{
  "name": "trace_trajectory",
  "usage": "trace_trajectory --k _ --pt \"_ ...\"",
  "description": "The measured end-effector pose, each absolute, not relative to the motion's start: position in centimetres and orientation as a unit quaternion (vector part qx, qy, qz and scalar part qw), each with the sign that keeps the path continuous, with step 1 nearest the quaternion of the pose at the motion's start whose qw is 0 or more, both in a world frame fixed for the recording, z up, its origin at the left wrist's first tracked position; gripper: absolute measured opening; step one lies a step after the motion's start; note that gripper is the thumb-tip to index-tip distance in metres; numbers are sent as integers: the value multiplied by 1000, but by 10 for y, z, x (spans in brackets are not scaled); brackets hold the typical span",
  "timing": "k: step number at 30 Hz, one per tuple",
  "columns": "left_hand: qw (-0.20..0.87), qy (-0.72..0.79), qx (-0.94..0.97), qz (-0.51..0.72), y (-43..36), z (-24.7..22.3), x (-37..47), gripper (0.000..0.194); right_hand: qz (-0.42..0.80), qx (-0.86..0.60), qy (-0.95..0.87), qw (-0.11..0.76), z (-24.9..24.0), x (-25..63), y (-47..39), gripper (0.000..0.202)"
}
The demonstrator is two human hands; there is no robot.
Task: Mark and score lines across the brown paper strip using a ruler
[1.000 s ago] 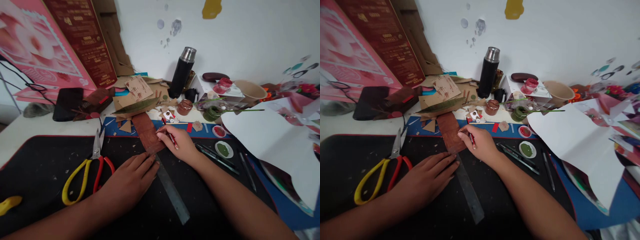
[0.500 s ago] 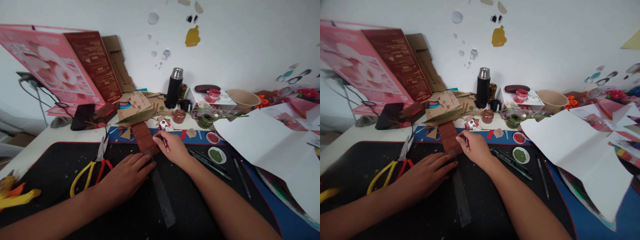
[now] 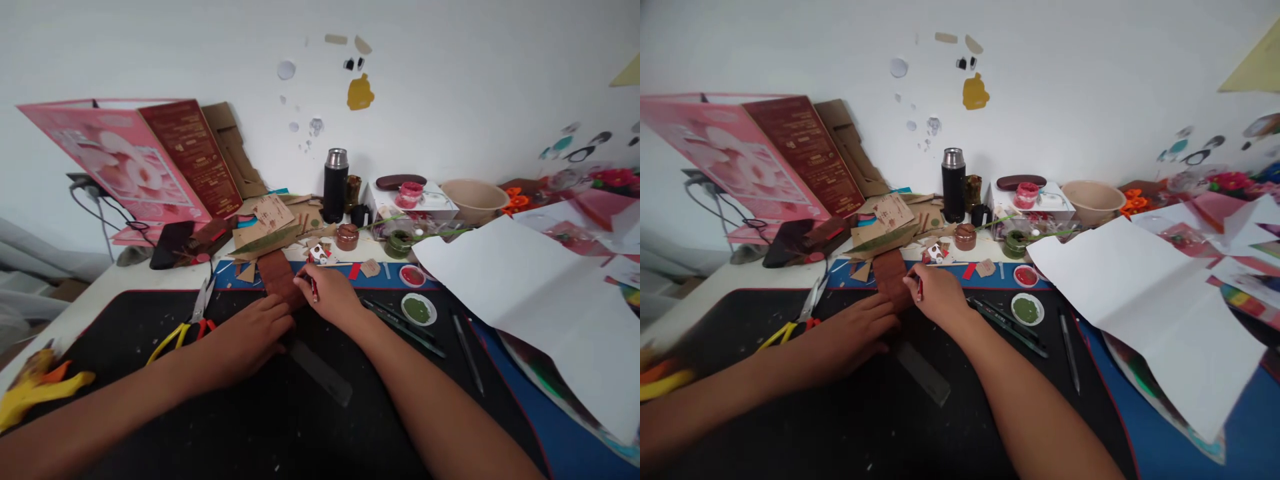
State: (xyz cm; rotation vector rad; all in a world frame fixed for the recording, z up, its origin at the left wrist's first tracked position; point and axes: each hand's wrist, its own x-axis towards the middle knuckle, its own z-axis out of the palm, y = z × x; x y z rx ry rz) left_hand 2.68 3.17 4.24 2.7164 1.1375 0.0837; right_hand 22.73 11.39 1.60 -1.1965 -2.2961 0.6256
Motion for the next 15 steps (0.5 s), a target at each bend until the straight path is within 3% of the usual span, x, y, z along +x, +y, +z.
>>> trace_trajectory --k 5,9,11,15 --pt "165 444 878 62 21 43 26 12 246 -421 -840 239 15 227 112 20" --pt "299 511 802 74 8 49 20 4 277 -398 -840 243 16 226 111 17" --pt "354 541 755 107 4 51 14 9 295 -386 -838 248 17 226 111 18" --pt "362 607 673 218 7 50 -5 25 328 -377 -823 271 16 228 116 21"
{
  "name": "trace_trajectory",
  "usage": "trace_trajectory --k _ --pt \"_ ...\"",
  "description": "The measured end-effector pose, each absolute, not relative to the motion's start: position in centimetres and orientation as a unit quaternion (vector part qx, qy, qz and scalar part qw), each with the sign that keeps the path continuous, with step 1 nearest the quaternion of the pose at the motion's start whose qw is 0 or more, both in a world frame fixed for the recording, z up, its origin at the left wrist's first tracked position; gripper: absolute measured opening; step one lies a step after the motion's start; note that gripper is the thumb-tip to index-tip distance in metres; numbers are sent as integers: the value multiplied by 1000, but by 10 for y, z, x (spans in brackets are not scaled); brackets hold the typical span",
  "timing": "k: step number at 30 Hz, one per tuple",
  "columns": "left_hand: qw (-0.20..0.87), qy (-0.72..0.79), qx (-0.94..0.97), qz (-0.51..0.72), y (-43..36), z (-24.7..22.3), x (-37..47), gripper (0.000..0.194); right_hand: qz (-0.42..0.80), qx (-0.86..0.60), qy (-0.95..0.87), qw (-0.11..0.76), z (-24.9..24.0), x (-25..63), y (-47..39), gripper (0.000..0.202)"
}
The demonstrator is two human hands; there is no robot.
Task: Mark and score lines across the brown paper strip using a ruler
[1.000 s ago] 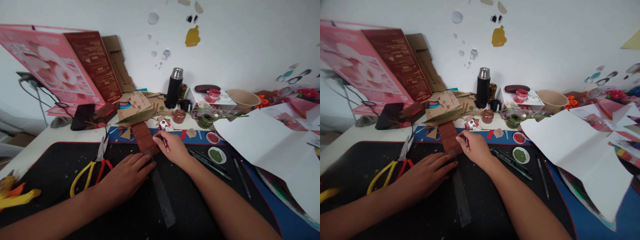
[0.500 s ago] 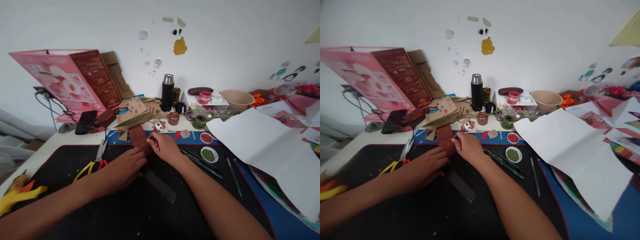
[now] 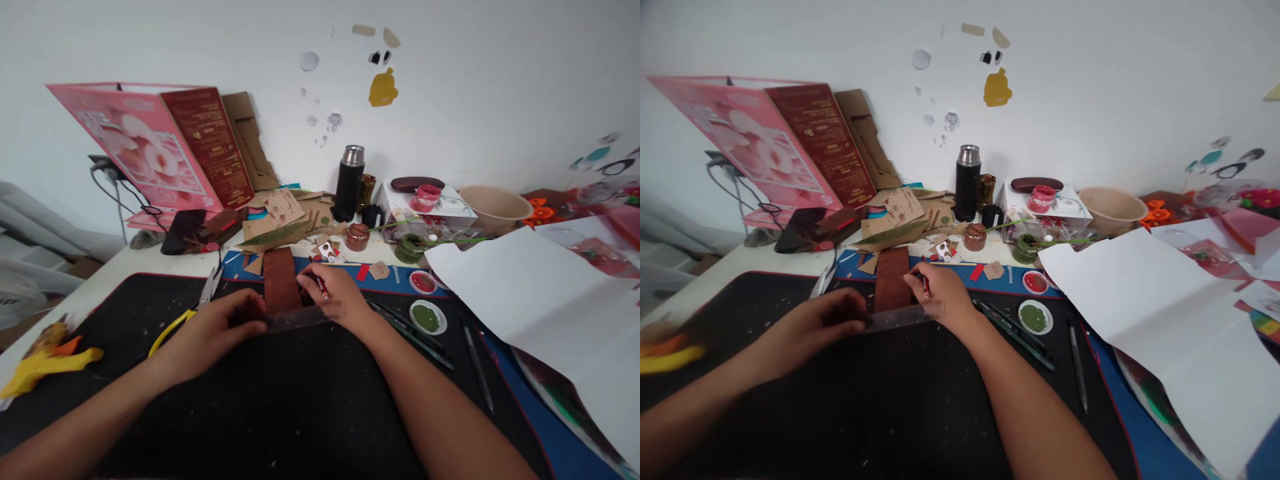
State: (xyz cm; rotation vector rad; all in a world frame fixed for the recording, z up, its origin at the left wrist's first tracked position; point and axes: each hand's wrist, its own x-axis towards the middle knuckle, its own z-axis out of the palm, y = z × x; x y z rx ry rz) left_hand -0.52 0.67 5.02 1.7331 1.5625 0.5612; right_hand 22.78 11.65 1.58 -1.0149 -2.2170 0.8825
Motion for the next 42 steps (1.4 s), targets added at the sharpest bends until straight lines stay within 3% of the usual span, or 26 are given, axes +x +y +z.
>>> trace_trajectory --k 6,13,20,27,31,42 --pt "321 627 675 220 12 43 -22 27 451 -374 -724 363 15 235 128 27" --pt "277 609 712 212 23 42 1 24 389 -406 -717 412 21 243 129 30" --pt "222 597 734 236 41 19 15 18 215 -394 -830 333 24 239 120 22" --pt "155 582 761 243 22 18 7 21 221 -368 -850 305 30 237 114 26" --pt "86 578 792 178 10 11 -7 38 195 -369 -861 290 28 235 113 28" --pt "18 556 818 147 14 6 -7 26 138 -368 -893 221 20 233 113 29"
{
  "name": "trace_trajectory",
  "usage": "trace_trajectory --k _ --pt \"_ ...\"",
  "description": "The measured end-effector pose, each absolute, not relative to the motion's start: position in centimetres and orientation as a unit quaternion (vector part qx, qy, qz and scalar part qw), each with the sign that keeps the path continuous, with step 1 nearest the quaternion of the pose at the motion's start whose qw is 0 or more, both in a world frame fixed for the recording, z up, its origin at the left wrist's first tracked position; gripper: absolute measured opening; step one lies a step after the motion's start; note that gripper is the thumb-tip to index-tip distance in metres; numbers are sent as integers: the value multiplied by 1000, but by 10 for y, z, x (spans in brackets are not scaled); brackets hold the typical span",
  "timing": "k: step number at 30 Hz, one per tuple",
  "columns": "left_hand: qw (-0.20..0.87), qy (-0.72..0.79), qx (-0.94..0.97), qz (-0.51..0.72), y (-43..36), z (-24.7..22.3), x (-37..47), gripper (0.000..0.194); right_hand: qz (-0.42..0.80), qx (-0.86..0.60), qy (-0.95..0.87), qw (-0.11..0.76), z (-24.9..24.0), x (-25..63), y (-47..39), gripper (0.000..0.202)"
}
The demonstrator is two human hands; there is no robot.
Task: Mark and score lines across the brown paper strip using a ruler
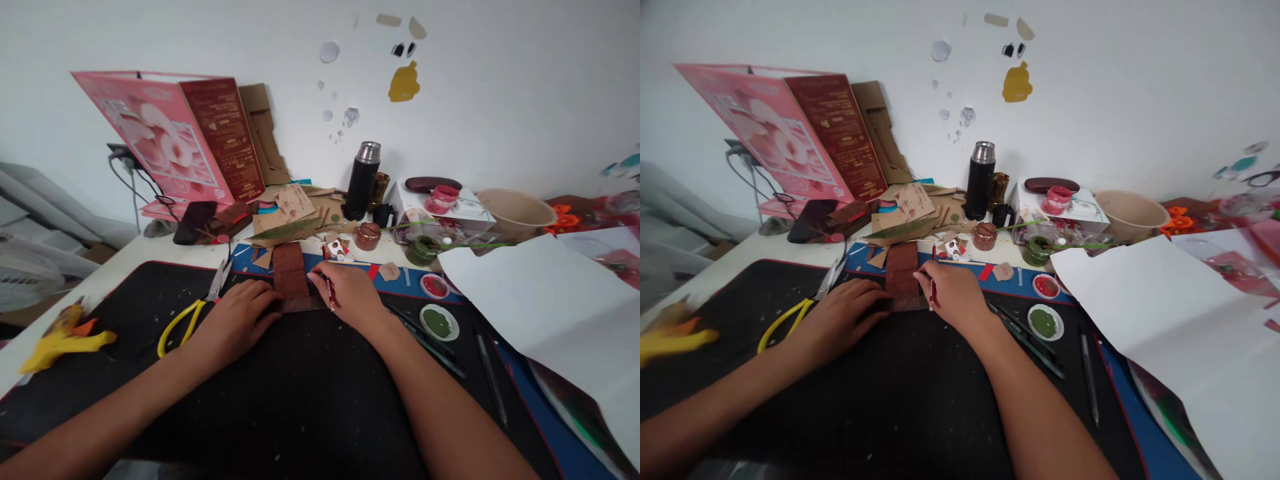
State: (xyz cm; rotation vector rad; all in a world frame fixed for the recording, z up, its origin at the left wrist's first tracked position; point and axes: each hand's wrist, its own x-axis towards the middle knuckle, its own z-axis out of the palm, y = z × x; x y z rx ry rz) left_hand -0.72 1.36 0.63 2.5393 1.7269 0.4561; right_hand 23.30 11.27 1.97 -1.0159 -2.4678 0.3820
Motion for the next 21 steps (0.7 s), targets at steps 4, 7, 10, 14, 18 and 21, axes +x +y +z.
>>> trace_trajectory --k 4,7,10,14,18,21 --pt "3 546 826 142 13 6 -5 23 117 -373 -901 188 20 232 111 28" --pt "-5 540 829 143 10 7 -4 24 117 -371 -904 177 20 232 111 27" --pt "-10 535 831 150 9 10 -3 25 114 -373 -903 178 21 231 111 28" --pt "-24 528 832 169 15 13 2 23 105 -376 -902 184 24 231 110 30" --pt "-31 524 834 168 25 9 8 21 99 -382 -899 189 25 231 110 29" --pt "-31 522 836 168 26 3 10 21 100 -391 -897 181 23 231 110 27"
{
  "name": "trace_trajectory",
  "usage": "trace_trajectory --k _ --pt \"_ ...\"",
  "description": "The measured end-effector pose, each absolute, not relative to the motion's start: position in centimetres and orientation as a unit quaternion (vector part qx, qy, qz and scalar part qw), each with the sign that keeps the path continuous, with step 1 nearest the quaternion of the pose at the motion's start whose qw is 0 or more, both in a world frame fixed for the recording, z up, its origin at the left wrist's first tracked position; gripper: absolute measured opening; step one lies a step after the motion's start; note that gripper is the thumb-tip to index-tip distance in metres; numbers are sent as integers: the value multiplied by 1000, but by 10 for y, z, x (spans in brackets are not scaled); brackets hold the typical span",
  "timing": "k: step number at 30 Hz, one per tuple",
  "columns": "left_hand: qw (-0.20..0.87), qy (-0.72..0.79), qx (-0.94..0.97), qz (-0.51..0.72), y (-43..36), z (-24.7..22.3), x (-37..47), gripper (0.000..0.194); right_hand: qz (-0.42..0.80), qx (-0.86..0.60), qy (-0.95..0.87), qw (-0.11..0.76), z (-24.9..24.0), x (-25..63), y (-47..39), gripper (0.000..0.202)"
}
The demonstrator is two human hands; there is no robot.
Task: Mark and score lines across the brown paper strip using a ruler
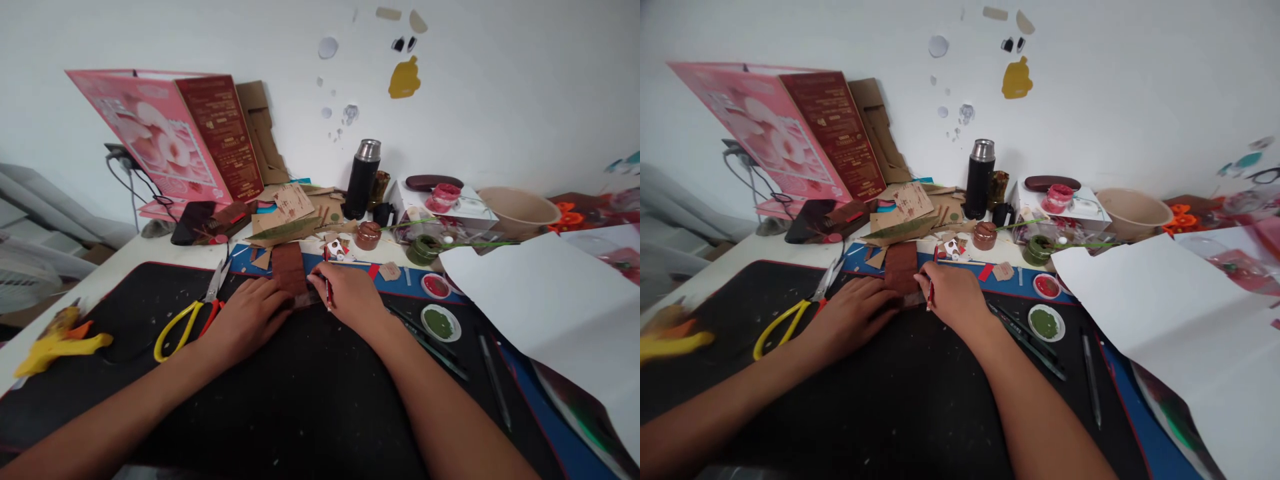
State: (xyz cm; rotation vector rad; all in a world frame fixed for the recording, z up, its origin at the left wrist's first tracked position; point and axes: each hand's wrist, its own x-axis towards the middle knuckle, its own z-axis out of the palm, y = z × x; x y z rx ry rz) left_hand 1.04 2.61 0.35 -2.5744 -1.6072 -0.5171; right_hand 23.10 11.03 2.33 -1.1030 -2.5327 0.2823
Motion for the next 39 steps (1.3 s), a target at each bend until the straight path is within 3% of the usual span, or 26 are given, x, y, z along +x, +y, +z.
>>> trace_trajectory --k 12,26,31,39 --pt "47 -578 -796 -173 14 -4 3 37 152 -381 -886 215 17 227 110 22" --pt "25 -581 -798 -157 10 0 -21 32 212 -336 -893 213 17 220 100 24" --pt "38 -571 -798 -188 0 -3 -28 38 194 -345 -896 200 18 223 101 24" --pt "16 -558 -812 -172 0 4 -24 28 152 -363 -903 170 22 224 103 23"
